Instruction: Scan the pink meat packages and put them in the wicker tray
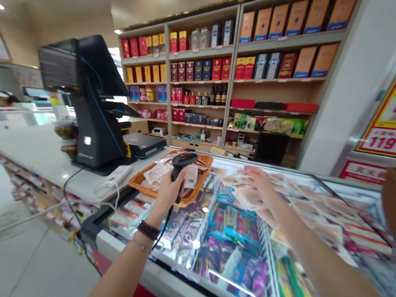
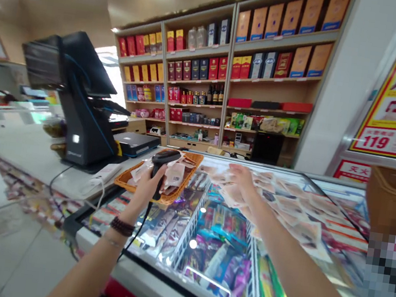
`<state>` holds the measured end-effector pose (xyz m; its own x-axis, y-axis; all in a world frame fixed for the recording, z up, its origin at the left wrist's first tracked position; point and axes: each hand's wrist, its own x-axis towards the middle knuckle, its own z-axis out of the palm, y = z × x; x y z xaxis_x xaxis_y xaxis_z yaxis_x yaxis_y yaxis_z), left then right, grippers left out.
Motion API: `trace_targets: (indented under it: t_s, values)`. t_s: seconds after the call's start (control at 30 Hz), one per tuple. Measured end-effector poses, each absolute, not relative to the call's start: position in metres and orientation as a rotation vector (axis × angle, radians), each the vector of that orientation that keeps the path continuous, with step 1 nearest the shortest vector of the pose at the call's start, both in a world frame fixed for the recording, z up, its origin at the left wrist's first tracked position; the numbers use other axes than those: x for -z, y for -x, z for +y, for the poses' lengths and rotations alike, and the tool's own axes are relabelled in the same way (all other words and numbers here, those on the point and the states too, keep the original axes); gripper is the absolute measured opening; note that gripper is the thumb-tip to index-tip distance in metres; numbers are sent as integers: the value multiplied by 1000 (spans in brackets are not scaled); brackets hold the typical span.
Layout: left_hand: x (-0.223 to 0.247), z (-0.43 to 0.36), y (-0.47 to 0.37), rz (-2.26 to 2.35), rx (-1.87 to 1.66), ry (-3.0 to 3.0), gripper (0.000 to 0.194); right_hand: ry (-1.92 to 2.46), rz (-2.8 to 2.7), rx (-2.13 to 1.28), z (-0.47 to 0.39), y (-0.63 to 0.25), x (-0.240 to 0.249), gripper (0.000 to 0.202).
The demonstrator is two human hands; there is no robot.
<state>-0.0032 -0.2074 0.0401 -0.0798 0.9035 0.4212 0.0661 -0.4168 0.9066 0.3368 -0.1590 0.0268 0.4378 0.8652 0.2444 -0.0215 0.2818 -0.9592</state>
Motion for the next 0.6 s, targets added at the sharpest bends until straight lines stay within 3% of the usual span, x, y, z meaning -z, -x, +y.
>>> trace_targets:
  t_s: [0.23,0.43,0.6]
  values:
    - [-36,-207,-101,774,-1329,-1598,59,1608,-1070,-95,-229,-459,13,28]
    - [-6,-209,-157,731,-1158,-1567,62,1927,-1383,-29,-257,-450,52,50]
    - [19,-206,-162,749,-1068,-1561,61,1852,-1540,-97,-261,-440,54,38]
